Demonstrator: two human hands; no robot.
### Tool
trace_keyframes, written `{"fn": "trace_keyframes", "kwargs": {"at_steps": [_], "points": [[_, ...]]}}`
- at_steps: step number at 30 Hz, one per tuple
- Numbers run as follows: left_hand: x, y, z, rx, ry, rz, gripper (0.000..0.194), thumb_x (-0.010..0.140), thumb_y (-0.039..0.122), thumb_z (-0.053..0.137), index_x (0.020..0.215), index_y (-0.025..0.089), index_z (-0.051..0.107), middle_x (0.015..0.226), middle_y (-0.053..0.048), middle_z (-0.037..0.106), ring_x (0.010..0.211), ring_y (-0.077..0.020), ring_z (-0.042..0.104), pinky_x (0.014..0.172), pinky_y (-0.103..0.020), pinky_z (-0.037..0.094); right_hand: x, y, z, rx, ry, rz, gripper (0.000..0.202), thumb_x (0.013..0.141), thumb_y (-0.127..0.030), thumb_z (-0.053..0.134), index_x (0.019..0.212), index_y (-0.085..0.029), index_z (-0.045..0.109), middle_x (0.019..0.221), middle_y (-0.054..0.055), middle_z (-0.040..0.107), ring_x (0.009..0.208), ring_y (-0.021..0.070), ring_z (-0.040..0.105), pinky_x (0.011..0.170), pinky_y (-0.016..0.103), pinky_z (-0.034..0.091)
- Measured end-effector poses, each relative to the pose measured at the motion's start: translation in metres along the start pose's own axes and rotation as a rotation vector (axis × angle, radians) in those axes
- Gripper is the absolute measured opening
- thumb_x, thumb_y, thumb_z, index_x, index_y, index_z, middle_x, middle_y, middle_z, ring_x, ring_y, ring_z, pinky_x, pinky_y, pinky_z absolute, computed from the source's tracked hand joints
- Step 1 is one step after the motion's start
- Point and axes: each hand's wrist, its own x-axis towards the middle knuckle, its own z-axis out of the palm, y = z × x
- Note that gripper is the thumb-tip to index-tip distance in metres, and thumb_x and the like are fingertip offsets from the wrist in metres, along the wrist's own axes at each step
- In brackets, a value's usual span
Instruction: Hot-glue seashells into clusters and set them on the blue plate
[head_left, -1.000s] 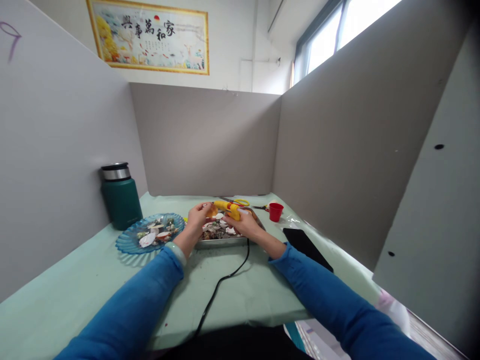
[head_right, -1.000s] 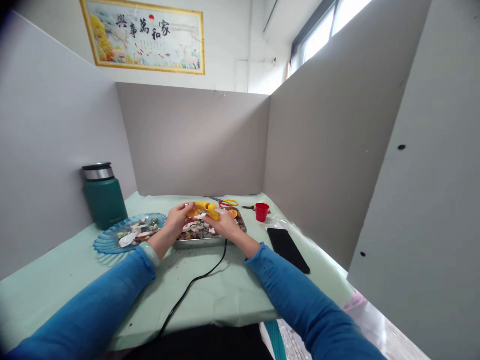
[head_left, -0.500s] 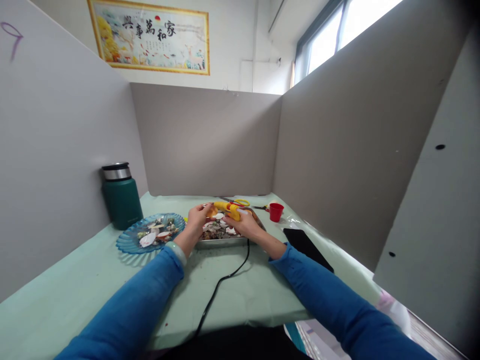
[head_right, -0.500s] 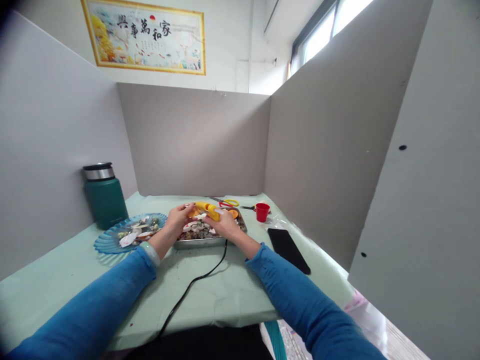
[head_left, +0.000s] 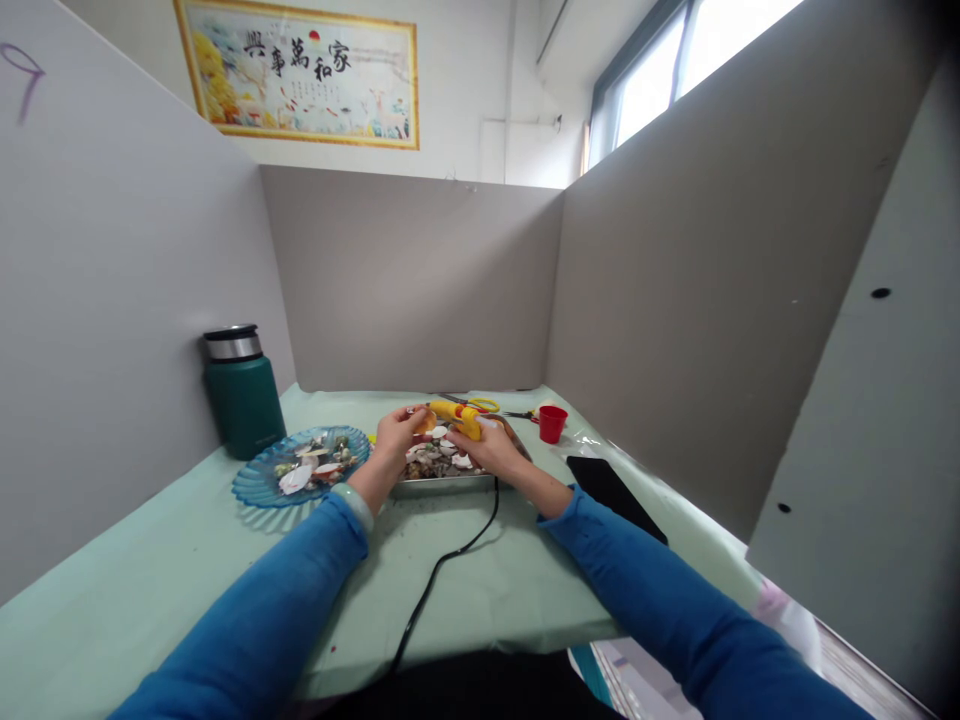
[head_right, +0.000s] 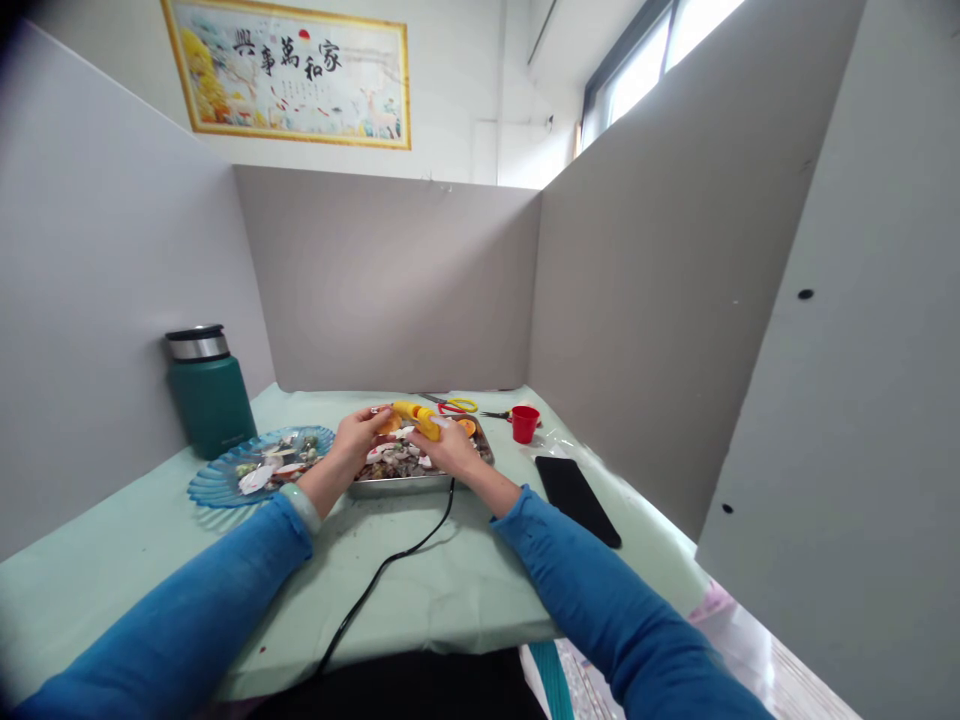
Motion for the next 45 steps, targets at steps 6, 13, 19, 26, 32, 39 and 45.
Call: {"fn": "trace_keyframes", "kwargs": {"at_steps": [6, 13, 19, 26, 32, 39, 45], "points": [[0.0006, -0.0002, 0.0003, 0.015, 0.022, 0.009, 0.025, 0.063, 0.025, 0.082, 0.081, 0.012, 0.071, 0.08, -0.008, 0.071, 0.071, -0.0174, 0.066, 0.056, -0.027, 0.055, -0.0008, -0.0022, 0.0003, 0.004, -0.01, 0.018, 0.035, 0.077, -0.051, 0.066, 0.084, -0.017, 0.064, 0.061, 0.0, 0.059, 0.054, 0.0136, 0.053, 0.048, 0.024, 0.04], [0.0009, 0.0, 0.0025, 0.06, 0.06, 0.029, 0.026, 0.063, 0.025, 0.081, 0.082, 0.012, 0.071, 0.08, -0.008, 0.07, 0.07, -0.0178, 0.065, 0.054, -0.026, 0.054, -0.0009, -0.002, -0.0001, 0.003, -0.016, 0.008, 0.034, 0.078, -0.051, 0.066, 0.083, -0.018, 0.062, 0.061, 0.0, 0.059, 0.054, 0.0134, 0.053, 0.048, 0.024, 0.039], [-0.0002, 0.0012, 0.001, 0.013, 0.057, 0.042, 0.024, 0.063, 0.025, 0.08, 0.081, 0.011, 0.071, 0.08, -0.008, 0.069, 0.069, -0.0163, 0.063, 0.054, -0.026, 0.054, 0.0001, -0.0001, -0.002, -0.04, 0.0, 0.003, 0.034, 0.08, -0.052, 0.065, 0.084, -0.019, 0.062, 0.062, 0.002, 0.06, 0.054, 0.0147, 0.054, 0.046, 0.025, 0.04], [0.0008, 0.0, 0.0005, -0.002, 0.049, 0.022, 0.024, 0.063, 0.024, 0.081, 0.081, 0.01, 0.071, 0.078, -0.007, 0.069, 0.068, -0.0158, 0.063, 0.055, -0.026, 0.054, 0.0007, 0.0004, -0.0012, -0.035, -0.006, -0.009, 0.034, 0.08, -0.052, 0.065, 0.083, -0.018, 0.062, 0.062, 0.001, 0.06, 0.054, 0.0144, 0.054, 0.046, 0.025, 0.039], [0.0021, -0.0008, -0.0002, 0.004, 0.04, 0.009, 0.026, 0.062, 0.024, 0.081, 0.081, 0.01, 0.071, 0.075, -0.006, 0.068, 0.067, -0.0155, 0.063, 0.051, -0.024, 0.054, 0.0003, -0.0004, -0.0002, -0.018, -0.019, -0.004, 0.035, 0.08, -0.052, 0.065, 0.084, -0.017, 0.062, 0.061, 0.0, 0.06, 0.052, 0.0134, 0.053, 0.048, 0.024, 0.04], [0.0023, -0.0004, -0.0001, -0.011, 0.034, 0.013, 0.025, 0.064, 0.023, 0.08, 0.082, 0.009, 0.071, 0.077, -0.007, 0.069, 0.067, -0.0156, 0.063, 0.051, -0.024, 0.054, 0.0008, 0.0021, 0.0002, -0.034, -0.014, -0.021, 0.032, 0.08, -0.048, 0.066, 0.085, -0.017, 0.062, 0.065, 0.001, 0.062, 0.054, 0.0132, 0.054, 0.05, 0.024, 0.041], [0.003, -0.0015, 0.0001, -0.011, 0.043, 0.017, 0.024, 0.063, 0.022, 0.08, 0.082, 0.01, 0.071, 0.077, -0.007, 0.069, 0.069, -0.0161, 0.063, 0.051, -0.025, 0.054, 0.0006, 0.0011, -0.0011, -0.034, 0.01, -0.027, 0.033, 0.081, -0.051, 0.064, 0.08, -0.018, 0.061, 0.062, 0.002, 0.06, 0.055, 0.0145, 0.054, 0.048, 0.025, 0.04]]}}
